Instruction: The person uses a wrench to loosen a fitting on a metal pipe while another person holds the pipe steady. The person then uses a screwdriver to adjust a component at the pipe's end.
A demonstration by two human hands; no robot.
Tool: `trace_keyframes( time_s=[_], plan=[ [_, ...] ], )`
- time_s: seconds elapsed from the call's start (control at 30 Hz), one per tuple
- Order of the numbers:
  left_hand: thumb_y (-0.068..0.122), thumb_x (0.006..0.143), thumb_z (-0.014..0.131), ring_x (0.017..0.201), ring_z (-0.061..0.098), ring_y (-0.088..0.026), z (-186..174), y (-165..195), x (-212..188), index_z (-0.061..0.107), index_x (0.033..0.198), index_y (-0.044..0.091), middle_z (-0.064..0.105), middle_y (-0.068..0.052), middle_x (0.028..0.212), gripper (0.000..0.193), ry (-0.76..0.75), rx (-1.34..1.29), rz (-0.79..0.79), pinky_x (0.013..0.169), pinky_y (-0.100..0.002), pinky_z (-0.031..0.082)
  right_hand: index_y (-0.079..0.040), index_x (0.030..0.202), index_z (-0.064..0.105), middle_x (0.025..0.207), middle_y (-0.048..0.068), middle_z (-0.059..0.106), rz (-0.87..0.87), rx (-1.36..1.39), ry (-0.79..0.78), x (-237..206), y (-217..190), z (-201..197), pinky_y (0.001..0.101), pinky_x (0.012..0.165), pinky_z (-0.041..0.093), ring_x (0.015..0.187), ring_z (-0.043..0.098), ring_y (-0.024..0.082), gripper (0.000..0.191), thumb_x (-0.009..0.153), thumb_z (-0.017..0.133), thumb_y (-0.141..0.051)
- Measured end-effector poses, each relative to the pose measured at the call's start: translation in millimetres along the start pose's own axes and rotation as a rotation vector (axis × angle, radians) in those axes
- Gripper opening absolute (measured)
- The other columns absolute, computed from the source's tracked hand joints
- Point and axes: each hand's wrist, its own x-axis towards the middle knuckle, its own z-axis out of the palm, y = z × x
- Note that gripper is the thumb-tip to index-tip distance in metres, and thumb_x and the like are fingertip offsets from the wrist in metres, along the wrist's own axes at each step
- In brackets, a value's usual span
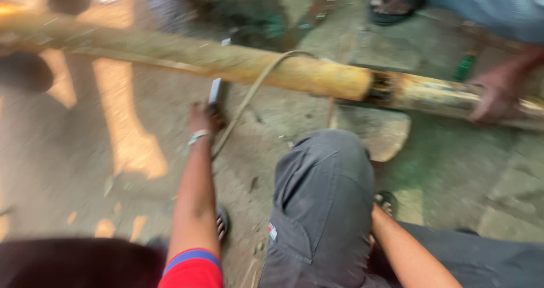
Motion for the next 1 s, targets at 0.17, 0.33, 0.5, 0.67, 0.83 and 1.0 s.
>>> trace_keyframes(
  time_s=[0.17, 0.33, 0.5, 0.67, 0.83, 1.0],
  plan=[
    [0.049, 0.091, 0.072, 0.133, 0.054, -0.031, 17.4, 20.4, 12.2, 0.062, 0.132, 0.014, 0.064, -0.01, 0.139, 0.055, -0.183, 0.291, -0.192, 0.106, -0.052, 0.044, -0.004, 0.11, 0.069, 0.108, 0.021, 0.071, 0.159, -0.075, 0.103, -55.7, 28.1, -33.3, 0.049, 0.085, 0.054, 0.104, 0.066, 0.042, 0.033, 0.087, 0.068, -0.028],
    [0.05, 0.087, 0.075, 0.116, 0.066, -0.031, 10.9, 25.9, 2.2, 0.068, 0.125, 0.016, 0.071, -0.012, 0.124, 0.052, -0.393, 0.28, -0.159, 0.095, -0.049, 0.051, -0.002, 0.111, 0.068, 0.11, 0.022, 0.071, 0.117, -0.228, 0.122, -61.9, -3.5, -77.5, 0.0481, 0.086, 0.054, 0.105, 0.066, 0.041, 0.035, 0.087, 0.069, -0.028],
    [0.044, 0.092, 0.069, 0.096, 0.075, -0.03, -12.1, 14.6, -26.9, 0.076, 0.116, 0.018, 0.077, -0.014, 0.109, 0.036, -0.489, 0.11, -0.225, 0.082, -0.046, 0.059, -0.006, 0.11, 0.071, 0.101, 0.016, 0.076, 0.127, -0.084, 0.178, -73.7, -97.2, -137.1, 0.0417, 0.075, 0.058, 0.085, 0.074, 0.034, 0.025, 0.092, 0.062, -0.02],
    [0.034, 0.092, 0.07, 0.083, 0.076, -0.029, -62.2, -31.8, -36.9, 0.081, 0.113, 0.004, 0.079, -0.018, 0.095, 0.038, -0.593, -0.084, -0.369, 0.081, -0.043, 0.059, -0.007, 0.113, 0.074, 0.105, 0.013, 0.079, -0.001, -0.034, 0.25, -113.3, -168.6, -193.0, 0.0378, 0.076, 0.057, 0.087, 0.076, 0.028, 0.026, 0.092, 0.064, -0.018],
    [0.031, 0.091, 0.06, 0.078, 0.07, -0.029, -88.0, -78.8, -49.3, 0.073, 0.108, 0.006, 0.072, -0.016, 0.085, 0.032, -0.407, -1.105, -0.829, 0.067, -0.045, 0.054, -0.008, 0.112, 0.075, 0.102, 0.007, 0.08, -0.012, 0.091, 0.302, -151.9, -196.3, -230.2, 0.0312, 0.073, 0.06, 0.093, 0.078, 0.016, 0.024, 0.093, 0.063, -0.016],
    [0.033, 0.095, 0.053, 0.067, 0.067, -0.03, -88.6, -79.2, -74.8, 0.063, 0.095, 0.008, 0.066, -0.015, 0.077, 0.027, -0.207, -1.405, -0.997, 0.058, -0.043, 0.055, -0.006, 0.112, 0.075, 0.102, 0.006, 0.081, -0.19, 0.155, 0.405, -161.6, -209.2, -238.4, 0.0277, 0.079, 0.058, 0.094, 0.076, 0.014, 0.02, 0.096, 0.066, -0.012]
  ],
)
